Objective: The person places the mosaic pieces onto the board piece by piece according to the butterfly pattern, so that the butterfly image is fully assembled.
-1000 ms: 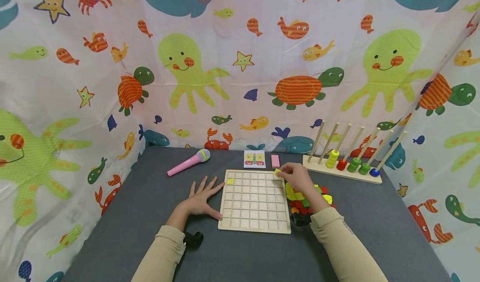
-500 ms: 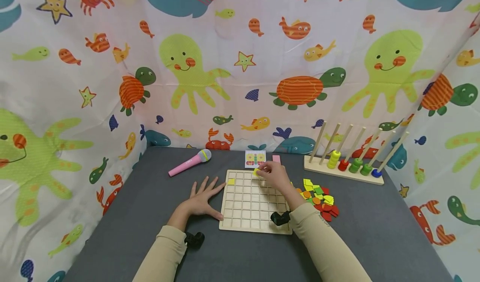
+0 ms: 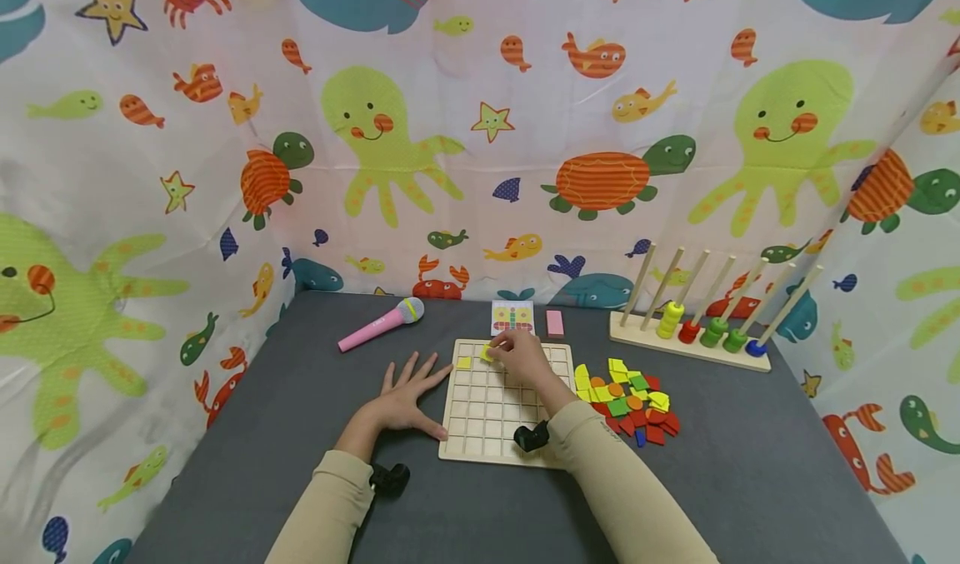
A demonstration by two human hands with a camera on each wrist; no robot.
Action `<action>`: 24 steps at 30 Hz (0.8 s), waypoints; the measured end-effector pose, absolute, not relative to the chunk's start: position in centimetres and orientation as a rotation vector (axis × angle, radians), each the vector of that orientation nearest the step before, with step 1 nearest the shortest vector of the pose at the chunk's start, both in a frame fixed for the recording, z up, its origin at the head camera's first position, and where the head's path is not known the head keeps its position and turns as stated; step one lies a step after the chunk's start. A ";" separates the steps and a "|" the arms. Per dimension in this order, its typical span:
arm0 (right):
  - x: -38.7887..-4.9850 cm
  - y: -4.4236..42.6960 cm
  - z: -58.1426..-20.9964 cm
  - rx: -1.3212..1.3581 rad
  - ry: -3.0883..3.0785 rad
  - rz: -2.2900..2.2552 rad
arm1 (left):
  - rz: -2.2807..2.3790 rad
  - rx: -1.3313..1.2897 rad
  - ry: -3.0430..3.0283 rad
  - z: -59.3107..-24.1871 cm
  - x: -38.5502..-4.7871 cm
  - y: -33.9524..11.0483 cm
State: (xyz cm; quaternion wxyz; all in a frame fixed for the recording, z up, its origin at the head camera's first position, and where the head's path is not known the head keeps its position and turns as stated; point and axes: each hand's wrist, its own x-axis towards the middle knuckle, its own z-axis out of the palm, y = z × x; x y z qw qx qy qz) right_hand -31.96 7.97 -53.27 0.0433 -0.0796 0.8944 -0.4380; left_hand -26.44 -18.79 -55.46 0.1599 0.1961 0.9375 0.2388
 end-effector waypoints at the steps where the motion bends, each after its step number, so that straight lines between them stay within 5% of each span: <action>1: -31.9 7.8 -53.3 -0.255 2.741 -1.331 | 0.684 0.560 2.680 -55.5 -26.4 -18.8; 24: -31.2 6.5 -53.6 -0.324 2.883 -1.073 | 0.696 0.558 2.657 -56.0 -26.8 -19.0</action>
